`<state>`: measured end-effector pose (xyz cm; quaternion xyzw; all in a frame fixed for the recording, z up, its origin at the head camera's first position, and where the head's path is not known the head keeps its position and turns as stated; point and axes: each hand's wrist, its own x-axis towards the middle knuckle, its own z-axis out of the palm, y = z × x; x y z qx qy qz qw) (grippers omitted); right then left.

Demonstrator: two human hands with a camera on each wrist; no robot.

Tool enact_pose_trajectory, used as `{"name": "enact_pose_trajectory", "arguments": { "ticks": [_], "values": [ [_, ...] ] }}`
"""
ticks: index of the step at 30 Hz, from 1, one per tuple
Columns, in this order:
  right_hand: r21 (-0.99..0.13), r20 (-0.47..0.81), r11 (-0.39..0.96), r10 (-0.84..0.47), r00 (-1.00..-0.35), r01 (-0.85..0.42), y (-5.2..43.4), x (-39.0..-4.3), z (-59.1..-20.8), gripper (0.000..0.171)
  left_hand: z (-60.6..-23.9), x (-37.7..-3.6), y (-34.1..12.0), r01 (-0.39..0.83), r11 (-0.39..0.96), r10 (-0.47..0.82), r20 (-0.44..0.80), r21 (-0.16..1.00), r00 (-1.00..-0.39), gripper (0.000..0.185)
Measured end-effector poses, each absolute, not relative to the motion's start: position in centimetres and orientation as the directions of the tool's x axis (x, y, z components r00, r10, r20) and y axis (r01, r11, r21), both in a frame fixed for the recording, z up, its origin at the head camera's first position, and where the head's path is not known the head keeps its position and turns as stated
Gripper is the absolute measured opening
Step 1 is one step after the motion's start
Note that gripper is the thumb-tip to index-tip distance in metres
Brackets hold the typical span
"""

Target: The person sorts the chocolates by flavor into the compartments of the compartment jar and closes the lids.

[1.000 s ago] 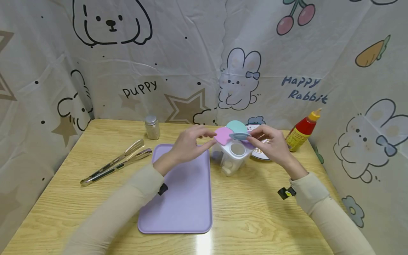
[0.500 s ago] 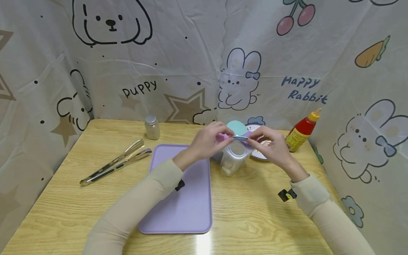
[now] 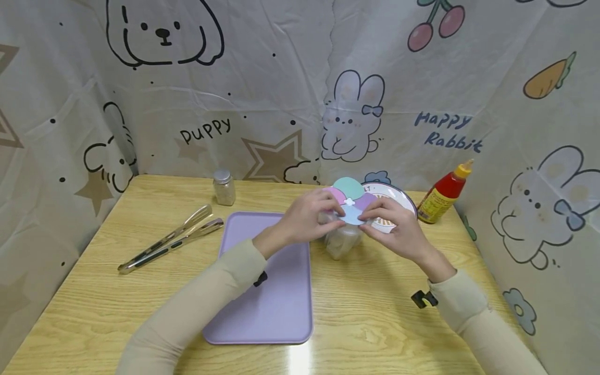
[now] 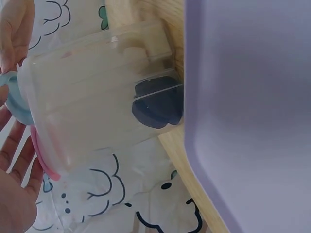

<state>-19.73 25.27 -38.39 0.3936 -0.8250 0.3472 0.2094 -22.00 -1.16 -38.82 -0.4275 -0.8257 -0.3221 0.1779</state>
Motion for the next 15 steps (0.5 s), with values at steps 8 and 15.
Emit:
{"name": "enact_pose_trajectory", "arguments": {
  "ticks": [8,15],
  "values": [
    [-0.336,0.608,0.483,-0.545,-0.578,-0.809,25.1,-19.7,-39.1,0.025,-39.3,-21.8,-1.4,0.831,0.436,0.606,0.57,0.346,-0.555,0.016],
    [-0.358,0.624,0.481,-0.514,-0.589,-0.8,24.9,-19.6,-39.7,0.021,-39.8,-21.7,-1.2,0.816,0.438,0.586,0.568,0.378,-0.578,0.018]
  ]
}}
